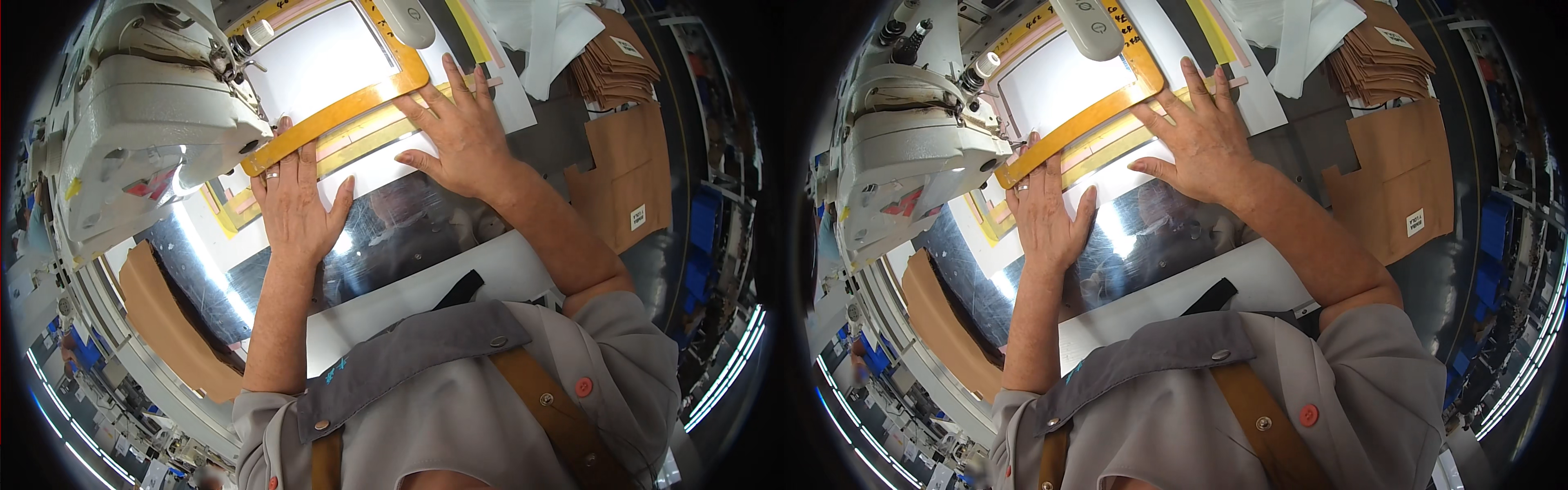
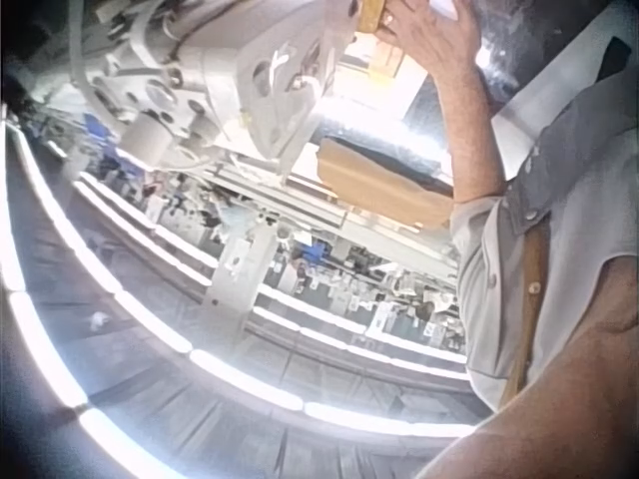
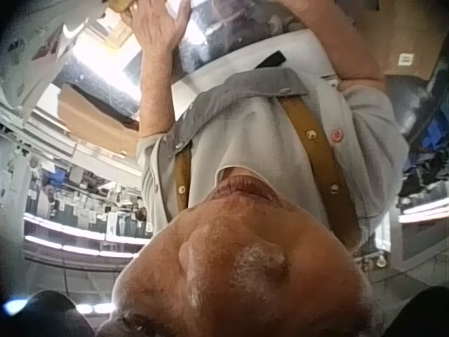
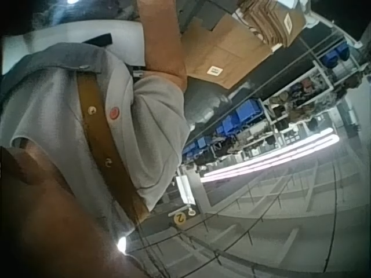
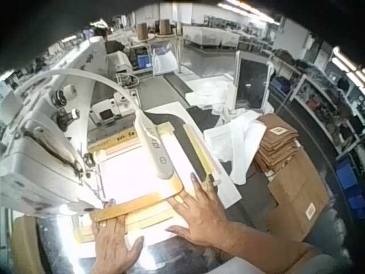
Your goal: The recorder is seen positioning leather pocket pieces into an automated sewing machine template and operating the machine to sew them.
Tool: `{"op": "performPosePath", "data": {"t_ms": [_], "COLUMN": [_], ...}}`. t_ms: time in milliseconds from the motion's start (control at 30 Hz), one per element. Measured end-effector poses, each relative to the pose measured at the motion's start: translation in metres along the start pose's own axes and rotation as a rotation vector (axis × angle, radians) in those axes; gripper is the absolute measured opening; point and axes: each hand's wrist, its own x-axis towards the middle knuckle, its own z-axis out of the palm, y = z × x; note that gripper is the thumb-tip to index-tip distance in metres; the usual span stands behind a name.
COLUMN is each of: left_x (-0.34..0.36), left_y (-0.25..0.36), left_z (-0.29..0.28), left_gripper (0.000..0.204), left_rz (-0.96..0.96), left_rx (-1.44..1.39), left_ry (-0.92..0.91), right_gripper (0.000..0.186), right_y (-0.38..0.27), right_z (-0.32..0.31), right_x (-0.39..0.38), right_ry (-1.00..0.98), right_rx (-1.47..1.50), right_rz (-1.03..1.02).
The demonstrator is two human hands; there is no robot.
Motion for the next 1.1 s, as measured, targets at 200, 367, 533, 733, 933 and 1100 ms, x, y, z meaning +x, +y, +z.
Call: {"op": "performPosePath", "data": {"t_ms": [200,367,533,733,933,1100], "left_x": [0.001,0.001,0.001,0.0,-0.002,0.002], "left_y": [0.0,-0.001,0.001,0.004,0.002,0.001], "left_z": [0.001,0.002,0.001,-0.001,0.004,0.002], "left_gripper": [0.081,0.085,0.087,0.088,0.09,0.089], "left_rz": [-0.008,-0.011,-0.039,-0.084,-0.088,-0.045], "left_rx": [-0.002,-0.002,0.053,0.026,-0.004,-0.048], "left_ry": [-0.006,0.015,-0.006,0.01,0.01,0.03], "right_gripper": [0.083,0.082,0.082,0.084,0.088,0.087], "right_y": [0.003,0.003,0.001,0.002,0.001,-0.014], "right_z": [0.0,-0.001,0.001,-0.001,0.003,-0.004], "right_x": [0.005,0.006,0.005,0.004,0.004,0.01], "right_ry": [-0.106,-0.092,-0.097,-0.083,0.002,-0.035], "right_rx": [-0.054,-0.05,-0.082,-0.055,-0.073,-0.037], "right_rz": [0.041,0.057,0.068,0.056,0.0,0.004]}}
